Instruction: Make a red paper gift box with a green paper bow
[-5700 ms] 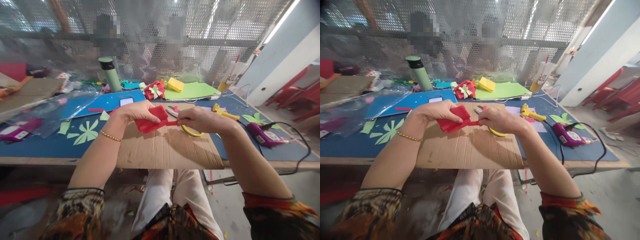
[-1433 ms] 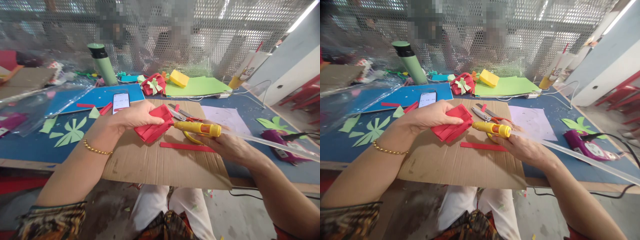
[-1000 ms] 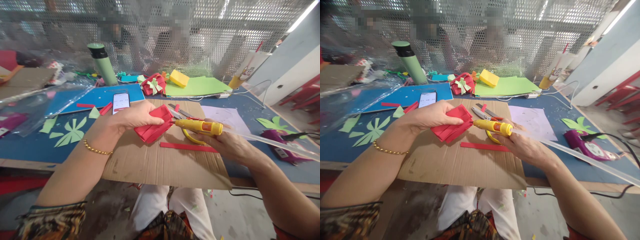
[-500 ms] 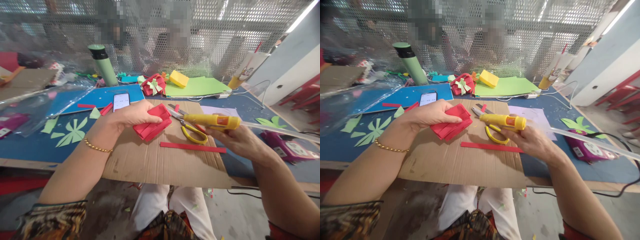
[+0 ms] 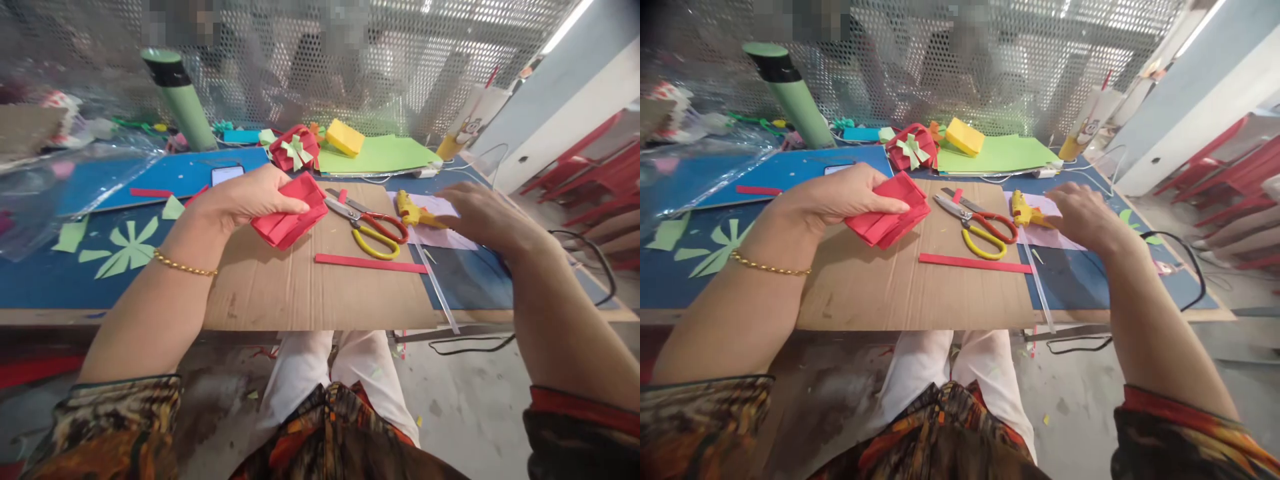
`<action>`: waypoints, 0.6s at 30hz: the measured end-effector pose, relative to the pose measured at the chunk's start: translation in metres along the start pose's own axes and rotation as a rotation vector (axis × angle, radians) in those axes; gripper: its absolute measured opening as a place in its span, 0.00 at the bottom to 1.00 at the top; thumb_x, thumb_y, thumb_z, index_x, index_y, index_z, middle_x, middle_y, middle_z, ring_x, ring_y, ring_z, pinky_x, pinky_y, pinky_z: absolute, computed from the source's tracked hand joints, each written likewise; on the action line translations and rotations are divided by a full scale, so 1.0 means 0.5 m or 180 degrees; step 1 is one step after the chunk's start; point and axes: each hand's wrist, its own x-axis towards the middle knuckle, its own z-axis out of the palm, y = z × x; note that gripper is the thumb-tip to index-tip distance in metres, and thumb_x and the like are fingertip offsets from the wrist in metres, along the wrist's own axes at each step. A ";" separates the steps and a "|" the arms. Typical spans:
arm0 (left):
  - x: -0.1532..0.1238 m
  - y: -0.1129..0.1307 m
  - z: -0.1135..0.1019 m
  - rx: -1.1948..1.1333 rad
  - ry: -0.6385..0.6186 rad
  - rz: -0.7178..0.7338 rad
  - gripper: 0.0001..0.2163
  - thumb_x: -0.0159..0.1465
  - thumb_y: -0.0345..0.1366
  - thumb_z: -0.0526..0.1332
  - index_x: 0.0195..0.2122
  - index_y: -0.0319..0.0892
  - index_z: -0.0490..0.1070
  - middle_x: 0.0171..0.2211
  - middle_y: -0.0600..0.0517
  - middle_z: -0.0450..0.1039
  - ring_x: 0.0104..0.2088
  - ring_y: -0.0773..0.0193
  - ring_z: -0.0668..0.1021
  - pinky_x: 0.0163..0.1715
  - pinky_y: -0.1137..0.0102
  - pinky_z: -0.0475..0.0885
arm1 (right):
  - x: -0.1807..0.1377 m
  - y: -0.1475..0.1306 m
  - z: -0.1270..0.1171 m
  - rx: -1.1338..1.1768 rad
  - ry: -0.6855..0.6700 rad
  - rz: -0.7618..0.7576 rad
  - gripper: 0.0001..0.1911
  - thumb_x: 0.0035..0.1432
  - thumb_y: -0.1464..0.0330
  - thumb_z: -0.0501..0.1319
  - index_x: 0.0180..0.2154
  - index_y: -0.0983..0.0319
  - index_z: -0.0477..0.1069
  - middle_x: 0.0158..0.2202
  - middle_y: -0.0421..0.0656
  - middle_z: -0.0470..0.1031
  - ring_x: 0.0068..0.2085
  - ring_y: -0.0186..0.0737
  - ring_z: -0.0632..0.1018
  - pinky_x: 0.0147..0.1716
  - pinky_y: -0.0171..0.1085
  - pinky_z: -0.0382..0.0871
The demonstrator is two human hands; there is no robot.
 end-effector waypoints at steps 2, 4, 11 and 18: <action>-0.001 0.001 0.001 0.0007 -0.0065 0.0027 0.08 0.58 0.33 0.74 0.35 0.40 0.76 0.27 0.56 0.74 0.35 0.63 0.82 0.34 0.75 0.70 | -0.025 -0.066 -0.015 0.0165 0.0438 -0.0340 0.13 0.73 0.65 0.60 0.49 0.63 0.82 0.51 0.56 0.83 0.50 0.50 0.81 0.52 0.48 0.70; -0.002 0.001 0.001 0.0016 -0.0115 0.0015 0.08 0.58 0.33 0.73 0.32 0.39 0.74 0.27 0.55 0.73 0.34 0.64 0.81 0.34 0.75 0.70 | -0.044 -0.147 -0.013 0.0668 0.0128 -0.0666 0.14 0.73 0.62 0.59 0.40 0.60 0.81 0.40 0.48 0.84 0.38 0.42 0.80 0.42 0.43 0.70; -0.004 0.003 -0.002 -0.0165 -0.0089 0.0053 0.06 0.58 0.29 0.70 0.29 0.38 0.72 0.27 0.53 0.73 0.33 0.64 0.80 0.35 0.74 0.70 | -0.038 -0.298 0.054 0.0448 -0.1095 -0.0630 0.08 0.65 0.62 0.66 0.37 0.60 0.77 0.38 0.47 0.82 0.40 0.45 0.80 0.35 0.39 0.64; -0.009 0.007 -0.002 -0.0231 -0.0189 0.0011 0.11 0.57 0.29 0.72 0.25 0.41 0.69 0.25 0.54 0.74 0.24 0.70 0.74 0.26 0.75 0.64 | -0.036 -0.287 0.029 0.1674 -0.1360 -0.1167 0.08 0.60 0.65 0.69 0.31 0.59 0.72 0.34 0.41 0.79 0.36 0.37 0.77 0.34 0.36 0.65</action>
